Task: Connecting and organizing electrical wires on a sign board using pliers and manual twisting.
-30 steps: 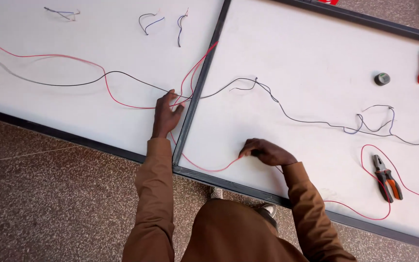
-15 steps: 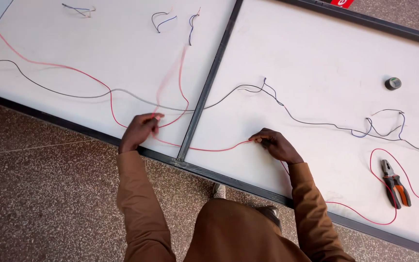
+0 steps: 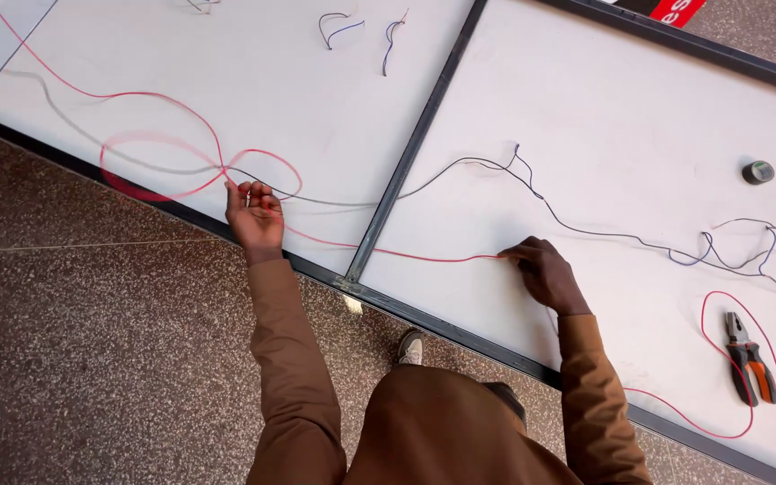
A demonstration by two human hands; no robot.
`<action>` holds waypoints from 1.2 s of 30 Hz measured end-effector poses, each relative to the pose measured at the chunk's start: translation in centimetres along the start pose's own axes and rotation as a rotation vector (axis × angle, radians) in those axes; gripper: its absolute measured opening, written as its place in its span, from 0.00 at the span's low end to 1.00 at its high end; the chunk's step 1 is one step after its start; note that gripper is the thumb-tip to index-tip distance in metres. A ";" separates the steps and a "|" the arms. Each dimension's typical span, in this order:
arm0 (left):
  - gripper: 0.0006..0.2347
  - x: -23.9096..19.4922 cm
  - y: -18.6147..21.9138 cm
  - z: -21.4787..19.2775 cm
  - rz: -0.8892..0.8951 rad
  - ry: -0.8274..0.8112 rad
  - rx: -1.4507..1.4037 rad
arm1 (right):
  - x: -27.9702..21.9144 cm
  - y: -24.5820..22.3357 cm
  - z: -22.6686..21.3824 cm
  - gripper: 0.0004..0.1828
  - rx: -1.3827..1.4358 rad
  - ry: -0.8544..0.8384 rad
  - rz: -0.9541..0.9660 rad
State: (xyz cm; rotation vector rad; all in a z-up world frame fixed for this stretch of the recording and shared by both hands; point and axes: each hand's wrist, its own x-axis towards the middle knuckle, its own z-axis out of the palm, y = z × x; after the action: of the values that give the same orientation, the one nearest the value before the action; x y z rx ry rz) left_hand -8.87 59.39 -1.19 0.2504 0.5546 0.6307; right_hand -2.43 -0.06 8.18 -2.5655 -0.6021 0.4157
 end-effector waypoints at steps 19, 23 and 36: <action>0.13 -10.3 -8.3 5.5 0.298 -0.062 0.979 | 13.0 -25.3 9.0 0.48 -0.050 0.234 -0.441; 0.07 -11.5 -8.2 4.8 0.521 0.017 0.925 | 16.4 -23.5 13.7 0.44 -0.220 0.178 -0.518; 0.13 -12.4 2.3 1.6 0.459 0.150 1.901 | 16.4 -21.1 12.4 0.07 0.029 0.323 -0.671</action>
State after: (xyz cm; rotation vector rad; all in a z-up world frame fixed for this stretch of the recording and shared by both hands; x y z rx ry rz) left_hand -17.36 53.46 6.10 2.1697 1.1232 0.3590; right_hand -0.29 29.21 5.42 -2.1574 -1.2422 -0.2111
